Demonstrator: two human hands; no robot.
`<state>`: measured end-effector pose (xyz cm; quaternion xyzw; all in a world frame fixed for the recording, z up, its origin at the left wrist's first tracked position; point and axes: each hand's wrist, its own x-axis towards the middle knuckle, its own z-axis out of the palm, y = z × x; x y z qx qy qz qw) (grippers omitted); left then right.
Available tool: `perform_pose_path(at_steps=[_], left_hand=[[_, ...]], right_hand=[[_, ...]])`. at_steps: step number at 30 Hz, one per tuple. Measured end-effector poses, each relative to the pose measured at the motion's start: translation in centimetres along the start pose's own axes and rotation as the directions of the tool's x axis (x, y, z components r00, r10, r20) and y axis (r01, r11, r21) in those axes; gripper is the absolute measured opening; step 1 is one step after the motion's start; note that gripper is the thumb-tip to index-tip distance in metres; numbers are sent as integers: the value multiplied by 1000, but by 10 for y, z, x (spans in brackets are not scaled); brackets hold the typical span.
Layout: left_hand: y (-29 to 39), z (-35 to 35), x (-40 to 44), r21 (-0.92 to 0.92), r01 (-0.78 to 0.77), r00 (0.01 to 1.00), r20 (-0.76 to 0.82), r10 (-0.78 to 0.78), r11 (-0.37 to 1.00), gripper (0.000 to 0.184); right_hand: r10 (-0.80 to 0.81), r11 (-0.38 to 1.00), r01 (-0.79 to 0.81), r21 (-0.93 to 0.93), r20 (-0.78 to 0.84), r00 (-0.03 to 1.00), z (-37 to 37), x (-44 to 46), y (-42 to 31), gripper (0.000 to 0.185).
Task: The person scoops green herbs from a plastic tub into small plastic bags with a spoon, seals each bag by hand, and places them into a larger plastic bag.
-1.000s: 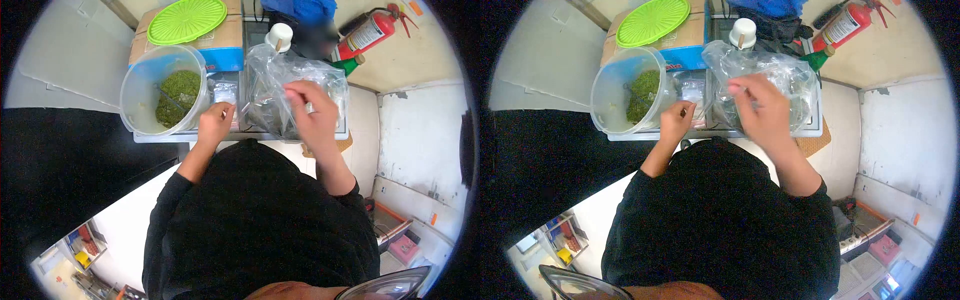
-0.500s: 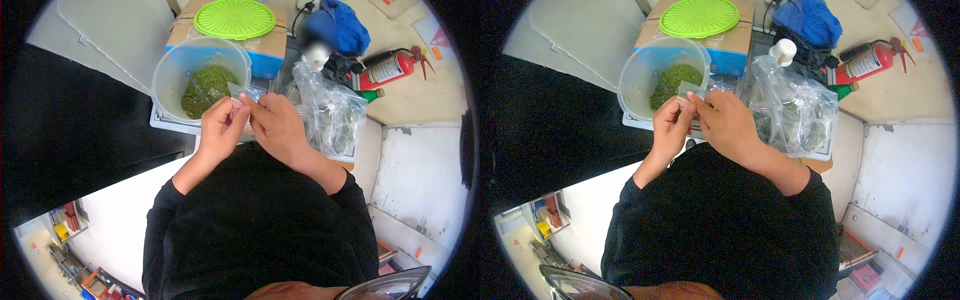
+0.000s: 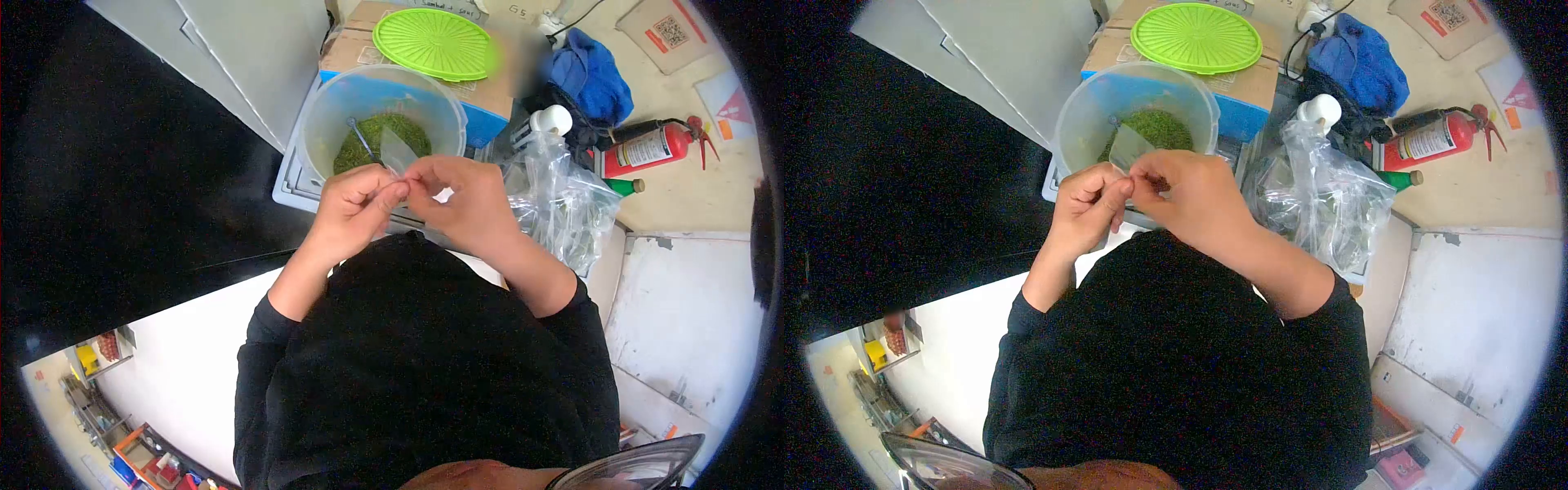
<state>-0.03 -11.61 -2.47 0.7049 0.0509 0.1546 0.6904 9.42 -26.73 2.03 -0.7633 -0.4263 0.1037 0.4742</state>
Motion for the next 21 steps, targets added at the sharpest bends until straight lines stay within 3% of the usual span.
perform_pose_path(at_steps=[4, 7, 8, 10, 11, 13, 15, 16, 17, 19, 21], left_hand=[[7, -18, 1, 318, -86, 996, 3, 90, 944, 22], [21, -49, 7, 218, 144, 989, 4, -149, 965, 21], [26, -56, 10, 293, 93, 995, 2, -98, 952, 24], [40, -75, 18, 638, 113, 985, 31, -172, 762, 16], [39, -78, 18, 552, 101, 987, 52, -155, 828, 14], [38, -84, 22, 363, 72, 990, 85, -109, 929, 27], [37, -85, 17, -34, 67, 961, 271, -56, 997, 46], [37, -86, 14, -235, 92, 937, 348, -5, 968, 55], [41, -93, 13, -143, 95, 867, 499, -11, 985, 68], [29, -104, 6, -209, 150, 885, 464, -37, 966, 67], [14, -117, 1, -186, 164, 930, 356, -89, 969, 71]], right_hand=[[-127, 972, 90, -215, -166, 978, 17, 19, 6, 12], [-459, 812, 476, -337, 135, 878, 7, 31, -10, 19], [-468, 798, 517, -310, 222, 855, 9, 33, -11, 18], [-477, 771, 587, -248, 387, 789, 14, 39, -14, 17], [-506, 767, 605, -214, 378, 775, 14, 43, -16, 17], [-565, 752, 643, -148, 359, 743, 11, 57, -22, 17], [-522, 792, 605, -85, 421, 742, 13, 67, -25, 11], [-498, 813, 580, -53, 453, 739, 15, 71, -26, 10], [-456, 846, 533, -19, 493, 741, 18, 78, -27, 11], [-372, 903, 427, 41, 571, 732, 26, 95, -25, 12], [-364, 926, 256, 277, 484, 795, 34, 109, -13, 11]])
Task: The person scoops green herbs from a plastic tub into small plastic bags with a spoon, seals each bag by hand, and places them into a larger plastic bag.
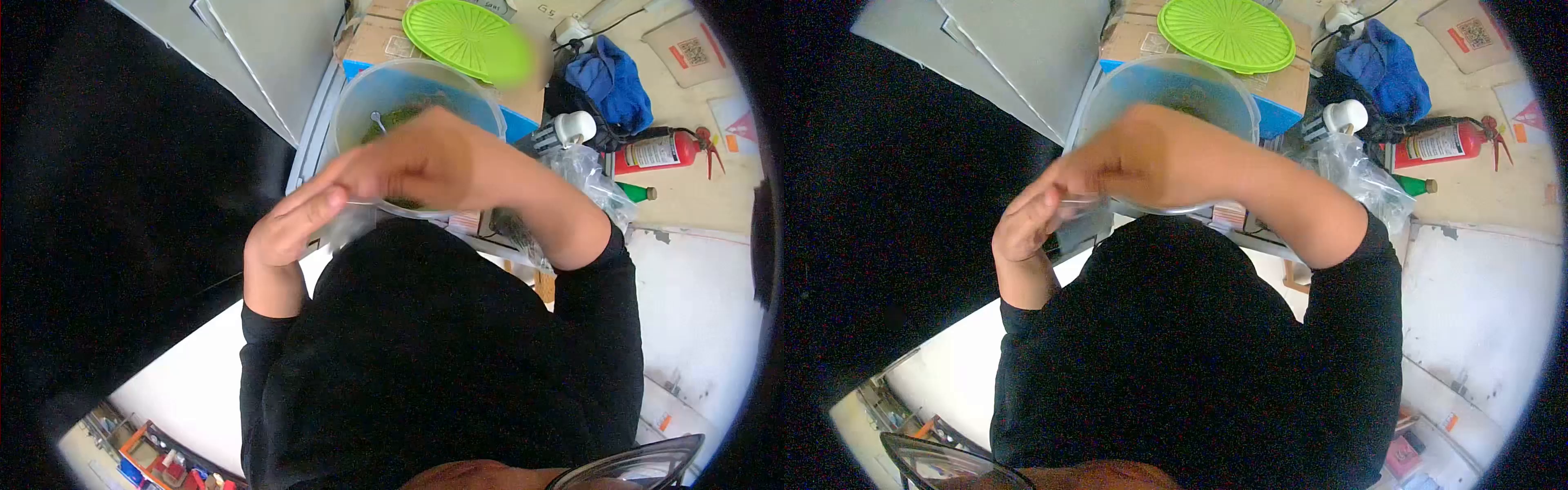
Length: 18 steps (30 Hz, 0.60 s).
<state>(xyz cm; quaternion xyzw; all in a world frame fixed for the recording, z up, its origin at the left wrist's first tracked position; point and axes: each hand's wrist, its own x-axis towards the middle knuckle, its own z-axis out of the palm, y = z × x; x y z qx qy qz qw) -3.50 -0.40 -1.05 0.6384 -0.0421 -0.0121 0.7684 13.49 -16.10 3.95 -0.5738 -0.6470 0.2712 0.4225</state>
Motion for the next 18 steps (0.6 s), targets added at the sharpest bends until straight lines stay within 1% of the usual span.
perform_pose_path(at_steps=[1, 2, 3, 4, 5, 6, 7, 8, 11, 12, 14, 15, 16, 17, 18], left_hand=[[1, -1, 1, -20, -50, 997, -67, 49, 999, 73], [5, 0, 4, -38, -99, 987, -135, 93, 994, 75], [8, 2, 7, -52, -148, 970, -200, 135, 988, 76], [8, 5, 9, 22, -156, 916, -371, 153, 987, 82], [9, 5, 9, 43, -164, 892, -421, 167, 985, 84], [10, 4, 9, 65, -173, 865, -468, 183, 983, 85], [11, 3, 10, 88, -183, 833, -515, 202, 979, 87], [13, 5, 11, 142, -161, 798, -564, 213, 977, 93], [12, 1, 12, 265, -157, 743, -603, 291, 951, 98], [13, 0, 13, 257, -134, 723, -636, 271, 957, 105], [10, -7, 11, 280, -113, 708, -650, 274, 953, 110], [9, -10, 11, 292, -104, 702, -655, 278, 951, 112], [12, -7, 14, 251, -85, 674, -698, 241, 964, 118], [13, -3, 17, 244, -79, 670, -705, 233, 967, 117], [14, 0, 19, 238, -77, 667, -710, 227, 968, 117]], right_hand=[[12, 989, -4, 145, -58, 998, -1, 6, 11, 11], [169, 977, -133, 166, -227, 959, 1, 16, 23, 21], [210, 964, -249, -97, -300, 931, 2, 22, 57, 28], [230, 866, -365, -342, -376, 898, 6, 26, 94, 35], [481, 724, -509, -466, -188, 856, 9, 31, 114, 39], [708, 549, -574, -608, -27, 706, 14, 35, 131, 44], [747, 531, -570, -627, 27, 665, 23, 32, 152, 48], [781, 514, -562, -647, 83, 619, 32, 30, 170, 52], [891, 445, -627, -639, 247, 380, 47, 37, 199, 47], [895, 403, -655, -640, 127, 427, 49, 37, 197, 43], [861, 324, -714, -621, -119, 494, 53, 32, 189, 35], [835, 337, -723, -603, -165, 526, 54, 31, 196, 32], [806, 348, -734, -583, -214, 552, 55, 28, 205, 30], [774, 359, -745, -562, -267, 575, 54, 25, 212, 27], [804, 398, -738, -544, -181, 567, 51, 25, 215, 27]])
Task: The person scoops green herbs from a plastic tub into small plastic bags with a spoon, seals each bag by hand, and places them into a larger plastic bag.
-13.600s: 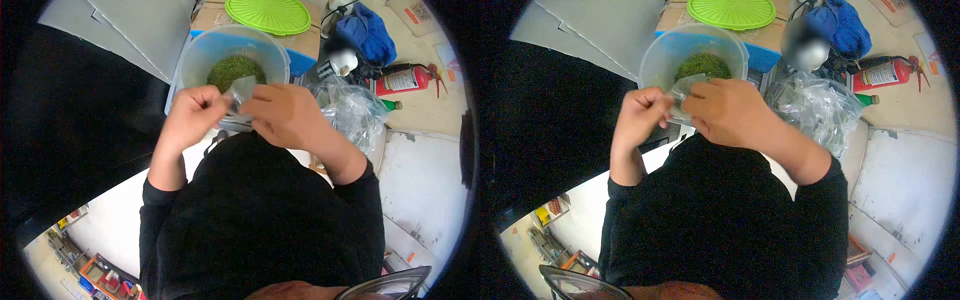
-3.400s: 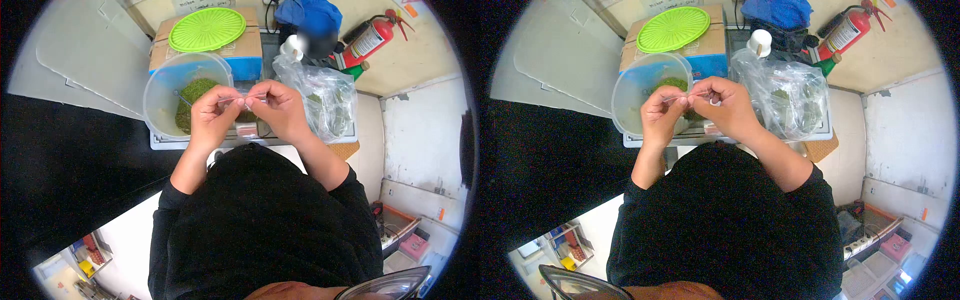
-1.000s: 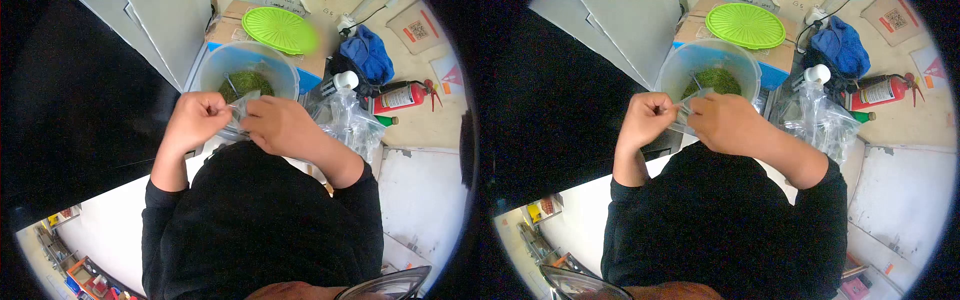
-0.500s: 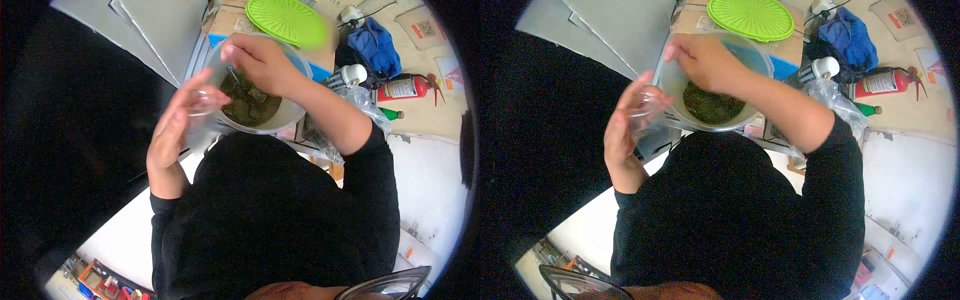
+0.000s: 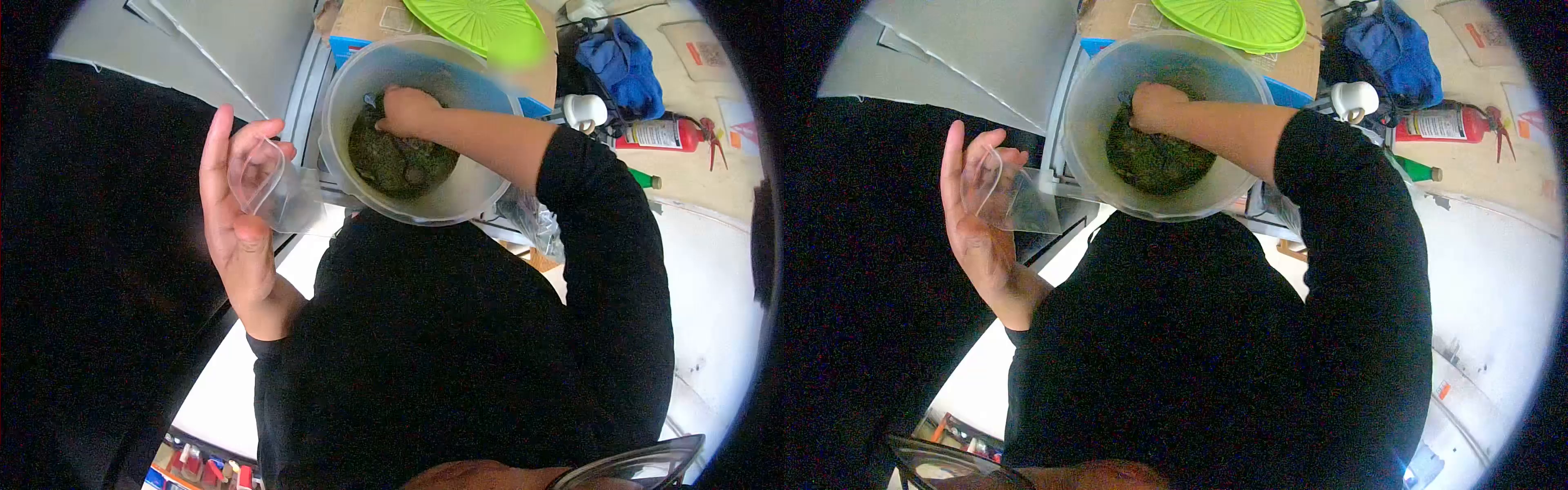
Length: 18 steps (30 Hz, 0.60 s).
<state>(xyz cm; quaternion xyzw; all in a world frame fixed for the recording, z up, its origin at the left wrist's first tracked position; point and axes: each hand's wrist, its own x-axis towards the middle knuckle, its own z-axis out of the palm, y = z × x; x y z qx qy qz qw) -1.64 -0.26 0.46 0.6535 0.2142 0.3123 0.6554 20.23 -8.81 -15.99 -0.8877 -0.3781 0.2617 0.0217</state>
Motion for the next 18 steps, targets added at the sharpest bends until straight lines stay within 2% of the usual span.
perform_pose_path(at_steps=[2, 5, 8, 10, 11, 14, 18], left_hand=[[-1, 2, 1, -38, -1, 1000, 5, 2, 999, 116], [-7, -2, 2, -119, -32, 999, 20, 34, 992, 113], [-10, -7, 5, -204, -84, 996, 24, 91, 975, 118], [-10, -5, 5, -161, -112, 994, -7, 112, 981, 119], [-10, -4, 5, -140, -126, 992, -23, 124, 982, 120], [-12, -3, 7, -173, -168, 986, -37, 164, 971, 120], [-16, -13, 8, -125, -249, 969, -27, 247, 960, 110]], right_hand=[[-75, 996, 65, 67, 165, 983, -3, 6, 2, 31], [-127, 978, 165, -128, 260, 957, -6, 1, -4, 29], [1, 970, 117, -214, 482, 876, 5, 7, 0, 14], [-165, 985, 154, 81, 151, 975, 11, -3, 6, 20], [-204, 954, 208, 217, -38, 978, 14, -8, 9, 23], [15, 829, -87, 553, 134, 991, 17, -14, -6, 19], [90, 560, -166, 812, 140, 986, 25, -18, -10, 14]])
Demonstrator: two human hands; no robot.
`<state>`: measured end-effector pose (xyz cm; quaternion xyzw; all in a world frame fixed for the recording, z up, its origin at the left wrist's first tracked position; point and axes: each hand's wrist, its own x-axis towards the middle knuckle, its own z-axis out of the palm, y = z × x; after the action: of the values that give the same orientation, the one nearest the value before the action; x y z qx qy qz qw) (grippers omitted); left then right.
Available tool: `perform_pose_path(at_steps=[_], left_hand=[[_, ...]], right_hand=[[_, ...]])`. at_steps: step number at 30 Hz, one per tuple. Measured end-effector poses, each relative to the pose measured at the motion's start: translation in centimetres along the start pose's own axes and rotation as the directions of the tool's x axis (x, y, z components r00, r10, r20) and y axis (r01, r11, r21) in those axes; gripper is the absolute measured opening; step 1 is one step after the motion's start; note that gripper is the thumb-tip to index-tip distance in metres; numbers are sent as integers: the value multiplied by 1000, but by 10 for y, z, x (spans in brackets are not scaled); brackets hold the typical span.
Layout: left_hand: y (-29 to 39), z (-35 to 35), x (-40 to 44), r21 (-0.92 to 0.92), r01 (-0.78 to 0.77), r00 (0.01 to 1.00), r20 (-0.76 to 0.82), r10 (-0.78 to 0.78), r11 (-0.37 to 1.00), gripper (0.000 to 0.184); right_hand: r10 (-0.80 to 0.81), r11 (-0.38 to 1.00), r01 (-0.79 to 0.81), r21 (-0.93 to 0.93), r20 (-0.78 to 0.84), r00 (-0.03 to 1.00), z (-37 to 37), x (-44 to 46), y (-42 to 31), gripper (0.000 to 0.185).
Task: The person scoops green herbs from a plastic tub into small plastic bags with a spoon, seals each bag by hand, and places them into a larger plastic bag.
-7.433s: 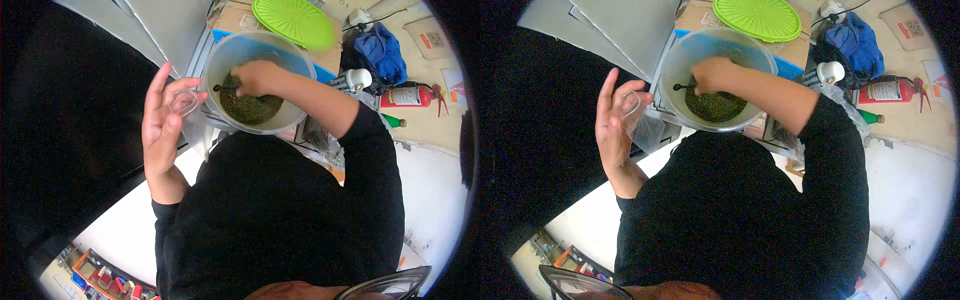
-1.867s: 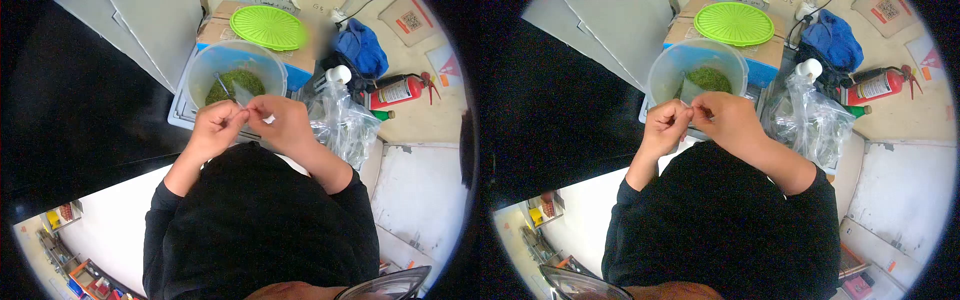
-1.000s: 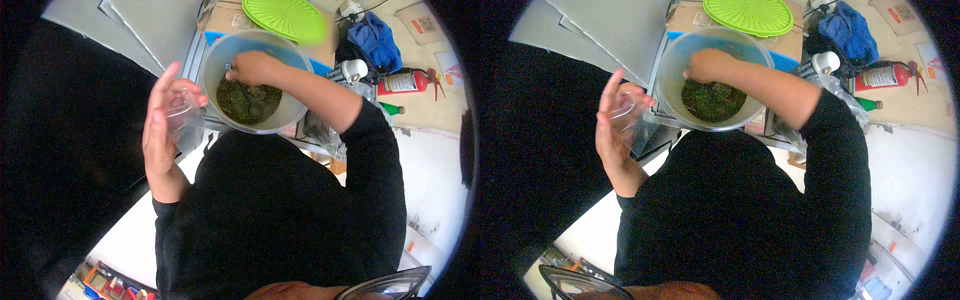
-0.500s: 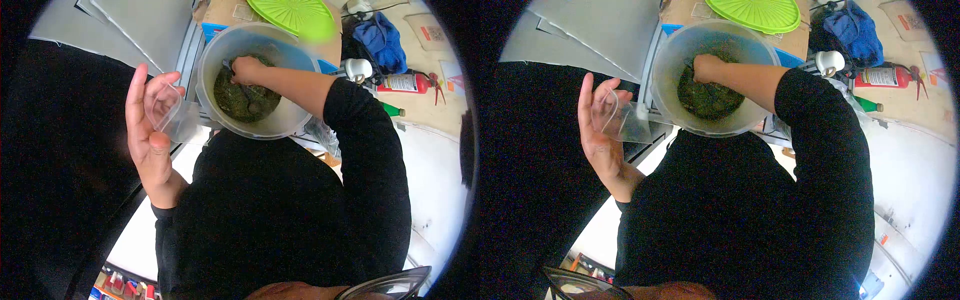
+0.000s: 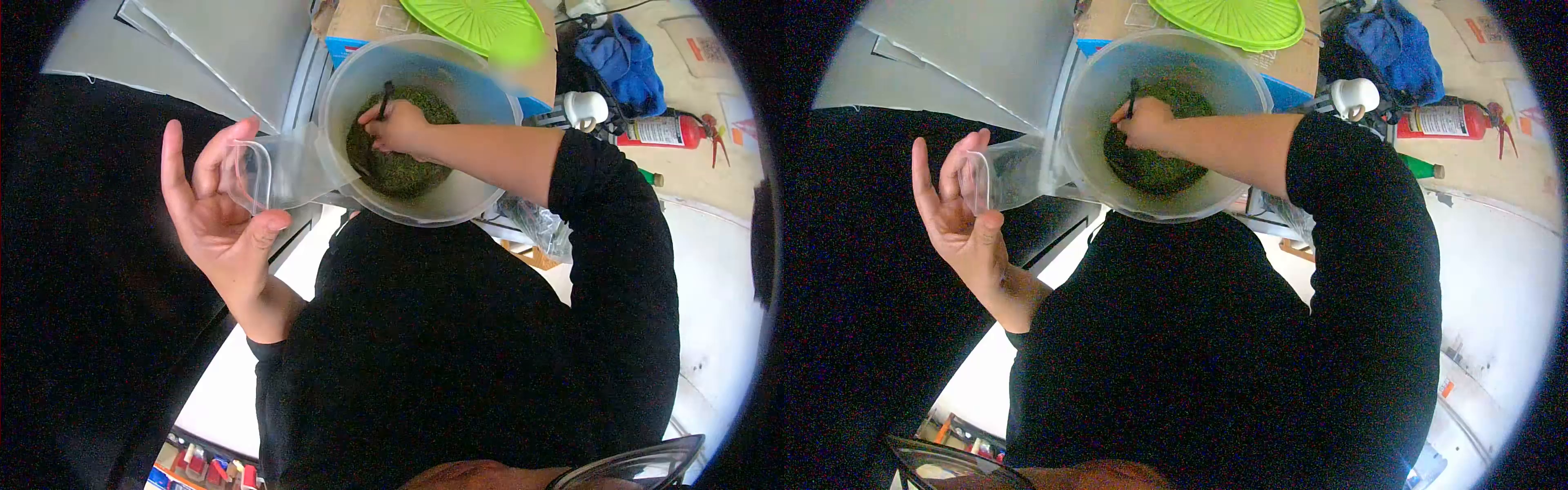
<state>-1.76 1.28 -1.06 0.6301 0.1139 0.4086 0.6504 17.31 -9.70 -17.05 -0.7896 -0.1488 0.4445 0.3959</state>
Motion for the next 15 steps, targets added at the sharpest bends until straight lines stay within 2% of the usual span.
perform_pose_path(at_steps=[2, 5, 9, 13, 15], left_hand=[[1, -1, 0, -40, 24, 999, -44, -25, 999, 112], [-2, -6, 2, -51, 2, 998, -56, -4, 999, 109], [-3, -6, 3, -2, -3, 998, -60, 2, 1000, 102], [-4, 8, 7, 96, 13, 999, -32, -10, 995, 101], [-11, 16, 9, 140, -30, 999, 27, 27, 990, 103]], right_hand=[[21, 975, -18, 221, -11, 1000, -6, -8, -8, 15], [-3, 936, 27, 352, -70, 998, -19, -4, -8, 15], [50, 856, 20, 516, -121, 991, -42, -24, -19, 14], [-94, 821, 184, 540, -190, 977, -65, -56, -31, 13], [-156, 787, 283, 548, -268, 951, -76, -81, -39, 15]])
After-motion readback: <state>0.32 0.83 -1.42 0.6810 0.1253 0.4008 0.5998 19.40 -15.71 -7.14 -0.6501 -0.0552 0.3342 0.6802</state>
